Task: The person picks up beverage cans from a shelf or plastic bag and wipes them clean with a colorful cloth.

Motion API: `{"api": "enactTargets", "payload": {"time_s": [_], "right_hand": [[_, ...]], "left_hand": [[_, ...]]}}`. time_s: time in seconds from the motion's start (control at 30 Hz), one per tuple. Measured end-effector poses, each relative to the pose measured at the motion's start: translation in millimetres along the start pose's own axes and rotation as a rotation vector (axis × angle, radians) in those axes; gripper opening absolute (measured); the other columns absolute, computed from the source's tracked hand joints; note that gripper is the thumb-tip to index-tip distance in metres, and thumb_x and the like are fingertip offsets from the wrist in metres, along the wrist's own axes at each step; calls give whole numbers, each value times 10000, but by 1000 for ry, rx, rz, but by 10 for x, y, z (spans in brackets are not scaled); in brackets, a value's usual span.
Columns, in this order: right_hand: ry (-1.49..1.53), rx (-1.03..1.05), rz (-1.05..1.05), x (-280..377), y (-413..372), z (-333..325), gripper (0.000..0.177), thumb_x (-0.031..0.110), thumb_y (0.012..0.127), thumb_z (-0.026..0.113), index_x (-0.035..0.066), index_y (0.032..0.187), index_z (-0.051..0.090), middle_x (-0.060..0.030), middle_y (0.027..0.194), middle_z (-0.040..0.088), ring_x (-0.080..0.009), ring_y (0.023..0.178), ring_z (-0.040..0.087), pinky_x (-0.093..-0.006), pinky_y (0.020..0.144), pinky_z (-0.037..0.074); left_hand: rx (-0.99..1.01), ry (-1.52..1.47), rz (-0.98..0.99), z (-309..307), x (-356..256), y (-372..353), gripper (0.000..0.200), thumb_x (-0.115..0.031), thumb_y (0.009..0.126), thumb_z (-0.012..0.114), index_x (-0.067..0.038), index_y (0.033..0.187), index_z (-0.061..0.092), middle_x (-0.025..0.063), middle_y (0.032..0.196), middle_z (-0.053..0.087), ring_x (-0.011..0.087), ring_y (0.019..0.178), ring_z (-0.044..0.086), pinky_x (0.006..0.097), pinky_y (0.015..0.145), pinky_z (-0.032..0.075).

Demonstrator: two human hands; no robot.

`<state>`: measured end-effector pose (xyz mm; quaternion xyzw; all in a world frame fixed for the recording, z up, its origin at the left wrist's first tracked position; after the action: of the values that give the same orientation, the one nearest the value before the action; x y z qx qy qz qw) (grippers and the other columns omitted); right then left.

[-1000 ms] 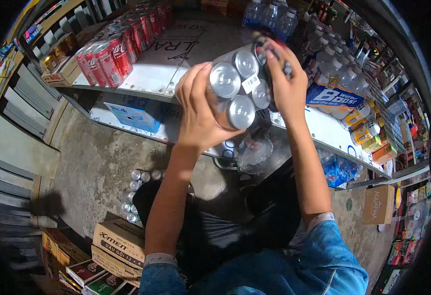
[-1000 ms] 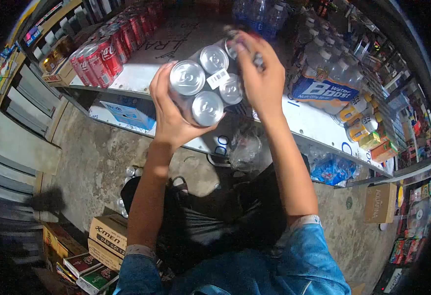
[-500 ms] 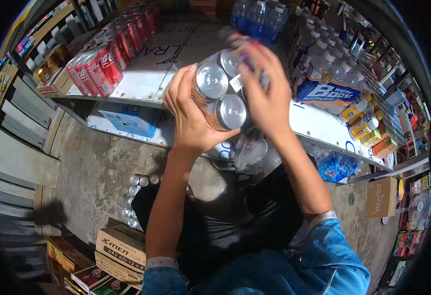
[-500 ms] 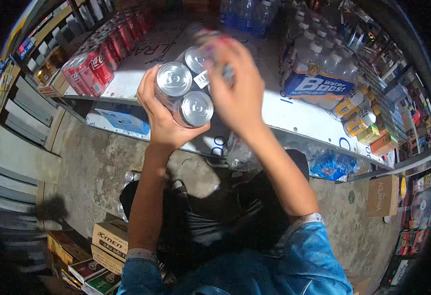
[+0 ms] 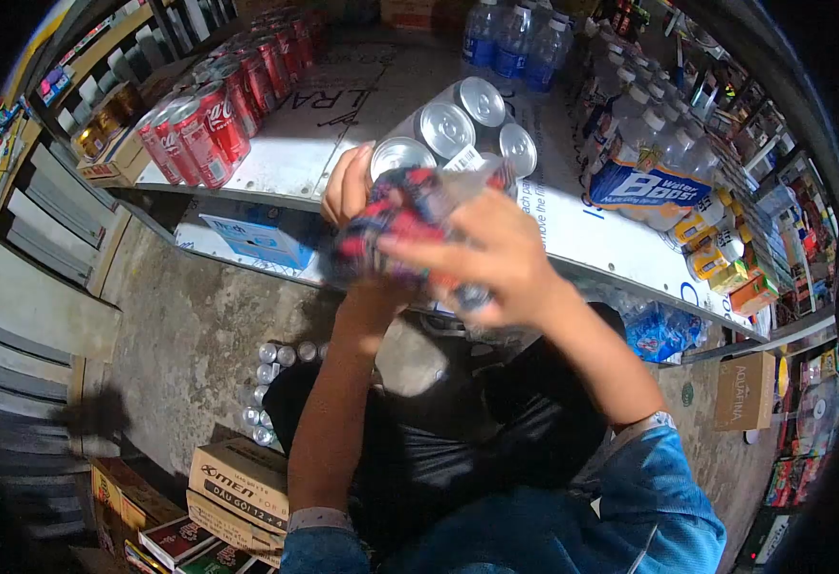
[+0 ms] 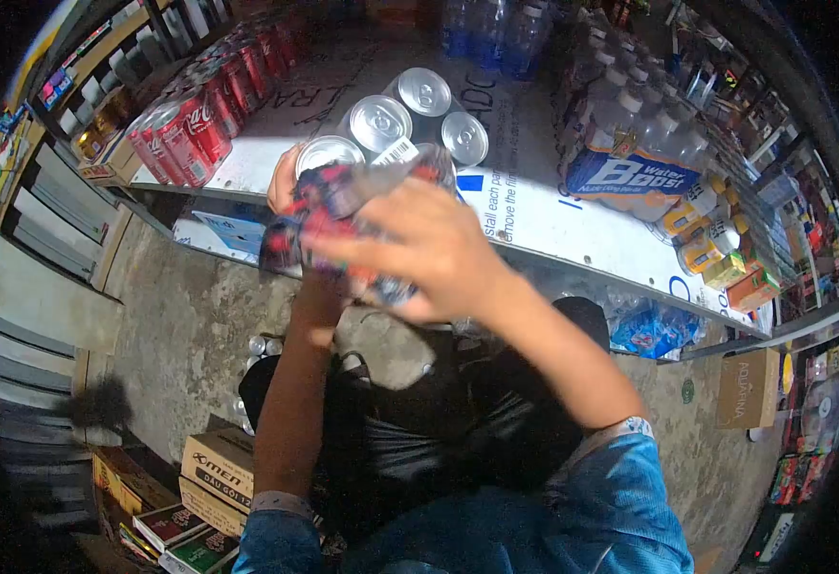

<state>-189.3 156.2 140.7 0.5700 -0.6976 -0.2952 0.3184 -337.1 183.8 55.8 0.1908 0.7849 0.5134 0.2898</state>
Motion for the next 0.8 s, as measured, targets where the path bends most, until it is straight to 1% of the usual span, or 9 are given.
{"api": "enactTargets", "payload": {"time_s": [0.1, 0.17, 0.3, 0.37, 0.43, 0.5, 0.6, 0.7, 0.8], "right_hand": [[-111, -258, 112, -652, 84, -154, 386, 145, 882, 692, 152, 1264, 747, -158, 1191, 744, -349, 1075, 710, -454, 939, 562], [331, -368, 912, -1317, -92, -203, 379, 142, 887, 679, 146, 1260, 746, -174, 1208, 733, -347, 1096, 707, -451, 952, 553], [-30, -208, 80, -275, 236, -141, 366, 147, 870, 696, 126, 1231, 754, -164, 1194, 728, -362, 1094, 701, -436, 974, 547], [-111, -32, -18, -97, 257, -103, 356, 146, 874, 696, 127, 1223, 761, -148, 1157, 742, -319, 1063, 720, -407, 936, 559], [63, -241, 343, -891, 185, -211, 331, 164, 889, 699, 103, 1207, 767, -121, 1086, 751, -267, 1027, 734, -357, 884, 564], [289, -208, 1117, -1329, -56, -252, 308, 188, 889, 748, 40, 1159, 765, -163, 1144, 756, -280, 1043, 737, -355, 887, 568], [-51, -215, 193, -467, 156, -181, 318, 169, 882, 739, 99, 1191, 776, -173, 1167, 745, -317, 1183, 697, -431, 1050, 522], [17, 7, -12, -202, 100, -128, 345, 135, 877, 728, 110, 1219, 771, -147, 1156, 754, -315, 1155, 698, -437, 1052, 515], [376, -436, 744, -1215, -116, -243, 355, 119, 864, 742, 84, 1217, 769, -157, 1166, 759, -317, 1099, 719, -426, 1003, 539]], "left_hand": [[-86, -116, -143, -168, -323, 164, 1401, -312, 489, 1027, -4, 1569, 189, 271, 1533, 314, 449, 1439, 298, 566, 1188, 217], [-104, -91, -144, -184, -409, 209, 1448, -259, 456, 1034, -4, 1579, 156, 272, 1537, 296, 450, 1426, 302, 569, 1183, 216], [-147, -4, -142, -166, -400, 186, 1464, -285, 459, 1037, -3, 1579, 138, 270, 1502, 326, 450, 1389, 339, 575, 1159, 238], [-30, -108, -143, -41, -216, -61, 1422, -306, 498, 1029, 0, 1572, 149, 271, 1498, 329, 450, 1387, 342, 573, 1157, 244], [-83, -6, -142, -226, -394, 184, 1372, -345, 548, 1012, 2, 1565, 158, 269, 1492, 347, 450, 1381, 352, 574, 1156, 241], [-58, 42, -139, -226, -512, 190, 1420, -241, 501, 1018, 20, 1576, 127, 261, 1510, 294, 445, 1396, 297, 576, 1171, 279], [-123, 83, -92, -225, -517, 200, 1337, -391, 583, 996, 17, 1561, 181, 266, 1503, 337, 420, 1393, 346, 551, 1146, 243], [-129, 55, -128, -173, -387, 149, 1333, -377, 571, 999, 14, 1559, 195, 261, 1497, 347, 422, 1386, 351, 554, 1143, 246], [-85, 80, -156, -186, -482, 260, 1396, -309, 485, 1026, 15, 1565, 202, 260, 1510, 332, 428, 1372, 357, 553, 1141, 249]]}}
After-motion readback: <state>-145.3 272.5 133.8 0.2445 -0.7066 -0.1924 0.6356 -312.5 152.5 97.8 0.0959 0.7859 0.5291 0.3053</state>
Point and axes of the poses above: each hand's wrist, its own y-axis towards the middle knuckle, its own z-axis out of the palm, x = y × z, the point moved 8 cm from there along y, towards the middle knuckle
